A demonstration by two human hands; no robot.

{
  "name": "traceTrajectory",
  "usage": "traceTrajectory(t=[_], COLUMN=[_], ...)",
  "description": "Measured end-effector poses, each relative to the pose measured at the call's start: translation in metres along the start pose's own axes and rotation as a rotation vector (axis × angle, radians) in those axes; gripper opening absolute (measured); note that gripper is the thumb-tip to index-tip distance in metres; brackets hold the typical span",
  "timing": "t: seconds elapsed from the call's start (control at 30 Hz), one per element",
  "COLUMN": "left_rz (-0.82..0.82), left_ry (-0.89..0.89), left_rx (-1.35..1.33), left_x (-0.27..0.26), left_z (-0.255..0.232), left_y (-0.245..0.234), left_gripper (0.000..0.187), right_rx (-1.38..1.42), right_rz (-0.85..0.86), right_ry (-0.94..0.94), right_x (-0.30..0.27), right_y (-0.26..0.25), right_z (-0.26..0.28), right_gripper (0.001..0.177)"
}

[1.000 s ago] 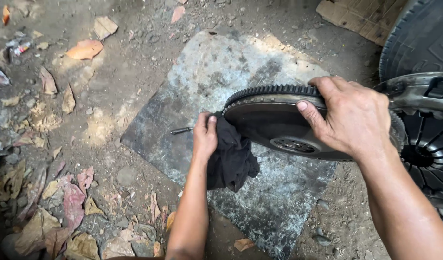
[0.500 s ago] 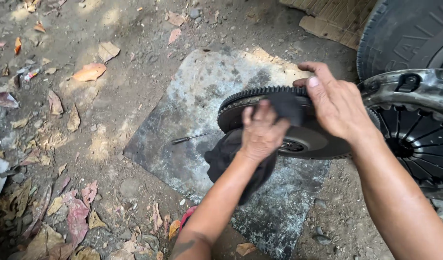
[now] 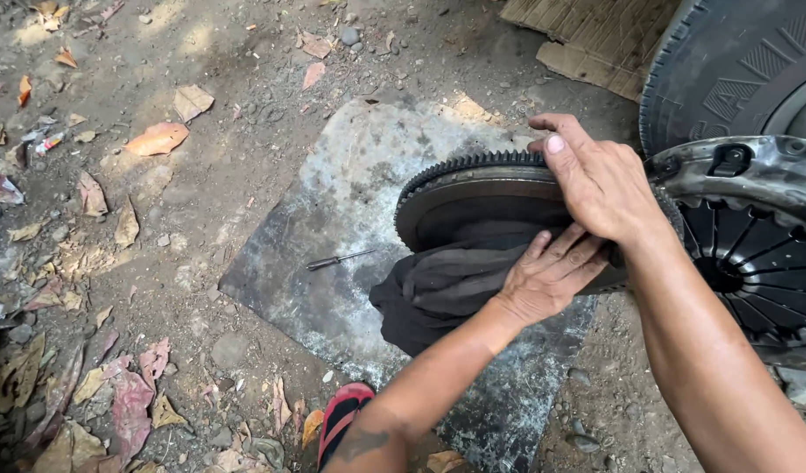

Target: The person cleans a circular metal car part, likely a flywheel, using a screwdriver to scrape the edges and a black cloth to wipe the surface. The person rotates the part to clean different sections and wipes both sides of the object.

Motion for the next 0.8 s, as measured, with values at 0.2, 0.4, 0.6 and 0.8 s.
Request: traceTrajectory(t=[0.2,0.4,0.6,0.8], left_rz=[-0.194,-0.39,0.368,-0.384], left_ry=[-0.156,-0.799,-1.066,-1.137], left_rx=[0.189,0.235,-0.076,-0.561], left_x=[0.001,-0.076,-0.179,-0.043], left_z=[0.093,0.178,0.139,0.129], left_y=[-0.04,-0.079,-0.027,-0.126], left_gripper=[0.009,0.011,0.061,0.035], right_rx=[-0.013,-0.065,-0.16,-0.135], right_rz=[0.018,0.059,-0.086,-0.078], right_ry=[0.003,0.033,-0.056,-0.095], right_x=[0.001,0.017,0.013,0.016], right_y=[0.001,0.005,-0.001,-0.002], right_z=[-0.002,-0.01,-0.005,-0.002], right_gripper=[0.051,0.05,0.057,0.068])
Point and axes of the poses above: each hand's wrist, its own x-axis towards the middle knuckle, its own y-axis out of the palm, z = x × y, the point moved 6 cm from there along x, towards the middle knuckle, and after that the axes turned 13 degrees about -y, right-handed, at the moved point
